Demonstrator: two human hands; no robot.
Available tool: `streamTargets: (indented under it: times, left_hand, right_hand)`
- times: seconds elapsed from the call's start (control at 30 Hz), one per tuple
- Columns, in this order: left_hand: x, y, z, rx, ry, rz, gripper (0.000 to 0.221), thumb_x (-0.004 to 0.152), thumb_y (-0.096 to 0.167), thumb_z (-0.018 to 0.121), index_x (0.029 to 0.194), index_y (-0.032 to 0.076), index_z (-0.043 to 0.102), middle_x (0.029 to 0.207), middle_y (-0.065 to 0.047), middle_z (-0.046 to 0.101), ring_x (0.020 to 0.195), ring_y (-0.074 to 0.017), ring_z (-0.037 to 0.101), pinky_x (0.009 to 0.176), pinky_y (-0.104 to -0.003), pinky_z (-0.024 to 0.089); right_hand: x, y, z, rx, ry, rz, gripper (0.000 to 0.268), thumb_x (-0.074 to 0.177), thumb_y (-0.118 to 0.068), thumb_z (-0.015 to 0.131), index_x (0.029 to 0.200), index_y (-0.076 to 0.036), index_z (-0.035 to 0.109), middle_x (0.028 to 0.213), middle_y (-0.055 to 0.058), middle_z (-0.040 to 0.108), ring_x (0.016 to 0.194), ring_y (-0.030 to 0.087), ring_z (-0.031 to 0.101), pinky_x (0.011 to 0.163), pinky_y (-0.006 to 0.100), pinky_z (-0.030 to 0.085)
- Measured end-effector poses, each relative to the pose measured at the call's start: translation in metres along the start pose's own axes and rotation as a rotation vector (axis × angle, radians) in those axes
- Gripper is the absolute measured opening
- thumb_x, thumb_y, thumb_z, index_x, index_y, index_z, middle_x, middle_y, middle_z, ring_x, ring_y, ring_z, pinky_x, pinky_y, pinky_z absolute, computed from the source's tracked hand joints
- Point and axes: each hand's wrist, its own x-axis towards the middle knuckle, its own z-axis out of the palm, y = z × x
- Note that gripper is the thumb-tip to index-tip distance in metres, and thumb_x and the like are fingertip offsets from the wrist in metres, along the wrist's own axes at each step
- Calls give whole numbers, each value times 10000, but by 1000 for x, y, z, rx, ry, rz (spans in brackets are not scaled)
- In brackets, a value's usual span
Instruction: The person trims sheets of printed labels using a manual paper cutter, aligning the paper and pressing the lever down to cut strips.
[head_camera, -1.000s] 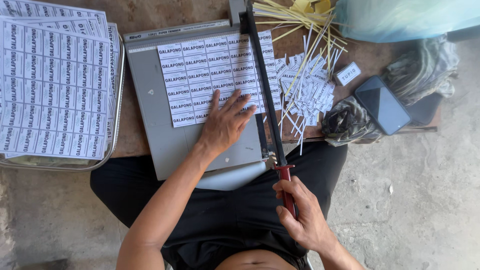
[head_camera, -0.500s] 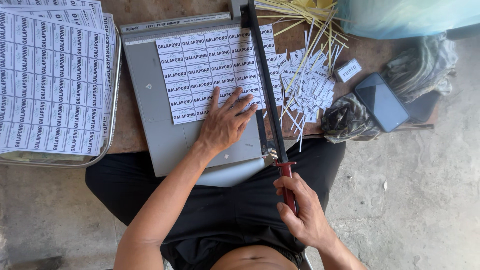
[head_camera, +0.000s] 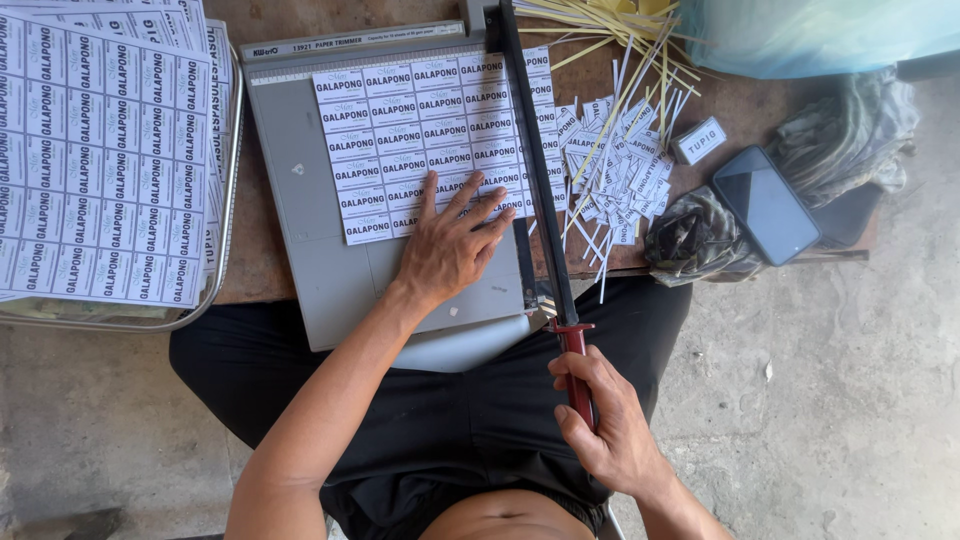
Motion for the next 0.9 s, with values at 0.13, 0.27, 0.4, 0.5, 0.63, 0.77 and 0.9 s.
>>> streamTargets:
  times: [0.13, 0.27, 0.4, 0.5, 0.63, 0.77, 0.9]
  left_hand:
    - [0, 0, 1, 1, -8, -4, 297, 998, 281, 636, 1285, 256, 704, 1449, 8, 620, 1460, -300, 421, 1223, -723, 130]
    - [0, 0, 2, 2, -3, 1, 301, 993, 277, 642, 1286, 255, 705, 1452, 9, 618, 1461, -303, 422, 1222, -723, 134]
    - [0, 0, 1, -11, 13, 2, 291, 989, 273, 654, 1273, 254, 716, 1457, 15, 613, 1464, -307, 425, 1218, -726, 150]
    - [0, 1, -2, -13, 21, -6, 265, 996, 272, 663, 1252, 253, 731, 1454, 27, 613, 1467, -298, 424, 1216, -734, 161]
    - [1, 1, -4, -7, 18, -5, 256, 980, 281, 674, 1227, 263, 739, 1469, 23, 616, 1459, -304, 413, 1202, -742, 169]
    - [2, 1, -2, 9, 11, 4, 281, 974, 285, 682, 1251, 270, 730, 1457, 19, 621, 1472, -300, 402, 1202, -741, 163]
    - [2, 0, 0, 24, -1, 3, 297, 967, 292, 683, 1261, 294, 722, 1445, 21, 622, 1472, -297, 394, 1204, -738, 156]
  right_hand:
    - [0, 0, 0, 4, -4, 0, 427, 790, -141, 616, 1198, -27, 561, 981, 124, 601, 862, 230, 635, 757, 371, 528]
    - [0, -1, 0, -3, -3, 14, 421, 784, -119, 615, 1194, -34, 565, 960, 119, 597, 850, 226, 630, 752, 377, 522]
    - [-1, 2, 4, 21, -1, 12, 406, 784, -63, 600, 1186, -37, 551, 998, 122, 605, 863, 231, 641, 759, 372, 527]
    - [5, 16, 15, -93, -3, 44, 363, 770, -7, 630, 1118, -44, 534, 923, 109, 569, 756, 239, 612, 693, 371, 512]
    - [13, 38, 28, -223, -30, 136, 325, 747, 20, 662, 1002, -65, 478, 819, 89, 513, 592, 243, 567, 593, 396, 461]
    - [14, 46, 30, -233, -25, 129, 350, 715, 31, 669, 978, -74, 464, 814, 85, 503, 579, 232, 570, 577, 400, 470]
    - [16, 49, 31, -252, -44, 129, 354, 723, 35, 660, 982, -77, 447, 824, 78, 505, 570, 221, 569, 559, 394, 469]
